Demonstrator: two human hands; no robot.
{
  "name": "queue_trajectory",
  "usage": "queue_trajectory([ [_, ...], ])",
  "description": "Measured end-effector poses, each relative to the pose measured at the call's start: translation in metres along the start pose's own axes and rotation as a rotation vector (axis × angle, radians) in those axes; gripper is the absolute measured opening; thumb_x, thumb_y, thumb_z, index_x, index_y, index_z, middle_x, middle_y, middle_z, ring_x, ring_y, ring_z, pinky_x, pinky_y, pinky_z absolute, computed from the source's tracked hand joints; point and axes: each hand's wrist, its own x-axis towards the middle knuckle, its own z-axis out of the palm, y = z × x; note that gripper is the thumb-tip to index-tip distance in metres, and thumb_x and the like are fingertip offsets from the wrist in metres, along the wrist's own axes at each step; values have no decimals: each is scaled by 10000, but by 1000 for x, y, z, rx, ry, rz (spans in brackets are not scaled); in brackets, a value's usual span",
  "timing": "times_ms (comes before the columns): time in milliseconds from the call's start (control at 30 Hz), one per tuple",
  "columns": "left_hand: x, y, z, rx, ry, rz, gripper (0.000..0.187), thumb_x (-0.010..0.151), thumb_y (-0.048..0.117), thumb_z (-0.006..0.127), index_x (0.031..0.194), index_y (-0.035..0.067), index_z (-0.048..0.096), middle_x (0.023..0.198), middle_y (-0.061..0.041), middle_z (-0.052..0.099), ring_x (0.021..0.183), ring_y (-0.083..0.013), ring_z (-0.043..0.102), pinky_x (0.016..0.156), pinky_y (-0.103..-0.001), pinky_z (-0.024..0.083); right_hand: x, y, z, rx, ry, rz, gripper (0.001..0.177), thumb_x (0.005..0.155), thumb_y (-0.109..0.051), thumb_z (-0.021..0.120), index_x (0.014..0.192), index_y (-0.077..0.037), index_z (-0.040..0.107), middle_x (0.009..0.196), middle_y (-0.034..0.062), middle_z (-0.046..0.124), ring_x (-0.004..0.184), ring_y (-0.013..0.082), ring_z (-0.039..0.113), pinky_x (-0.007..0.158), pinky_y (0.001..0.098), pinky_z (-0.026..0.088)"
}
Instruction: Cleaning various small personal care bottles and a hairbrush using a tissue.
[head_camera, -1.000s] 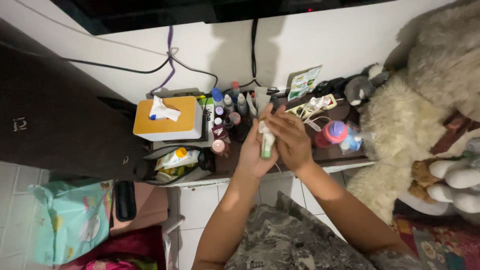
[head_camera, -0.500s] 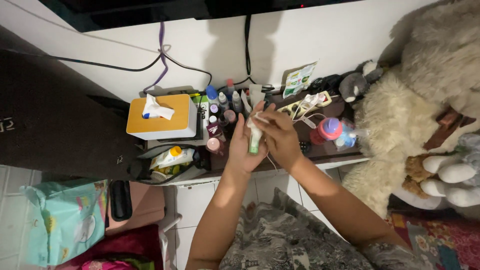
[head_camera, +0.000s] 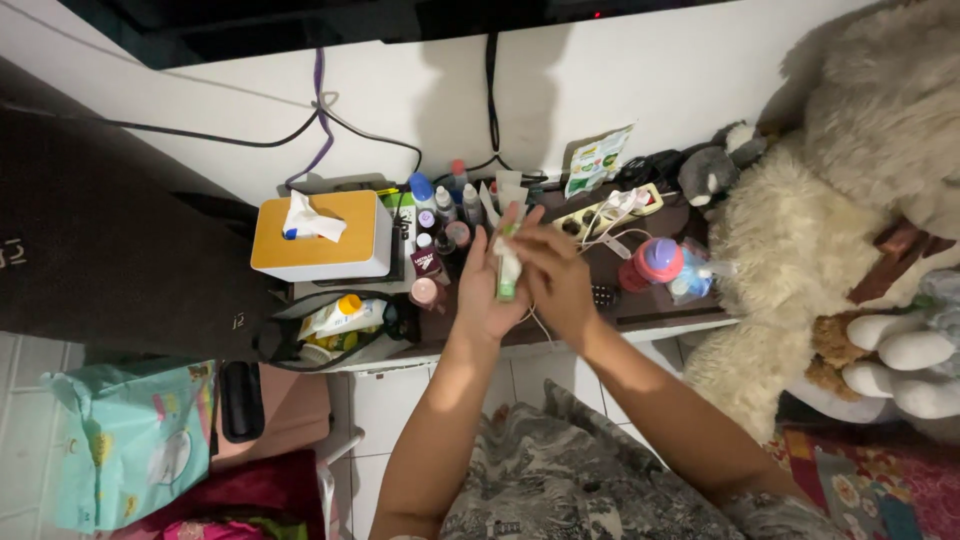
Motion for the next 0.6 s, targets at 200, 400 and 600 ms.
queue_trajectory([
  [200, 9, 4, -81, 54, 25, 83, 422, 1202, 378, 422, 1570, 174, 456, 1387, -95, 580, 1288, -266, 559, 1113, -537, 474, -51, 0, 5, 218, -106, 17, 406, 887, 140, 613, 1183, -91, 768, 1223, 100, 679, 1107, 241, 667, 890, 325, 559],
  [400, 1, -10, -62, 179, 173, 99, 478, 1125, 347, 439, 1580, 200, 438, 1440, -10, 602, 1312, -200, 599, 1120, -434, 495, -40, -1, -12, 188, -148, -40, 419, 824, 122, 673, 1177, -87, 759, 1216, 111, 682, 1124, 278, 664, 956, 372, 538],
  [600, -20, -31, -37, 310, 288, -35, 618, 1080, 602, 320, 1553, 224, 443, 1406, -66, 589, 1250, -257, 582, 992, -449, 464, -43, 37, -1, 17, -69, -8, 381, 810, 85, 704, 1132, -106, 781, 1143, 115, 686, 1094, 309, 657, 916, 370, 544],
])
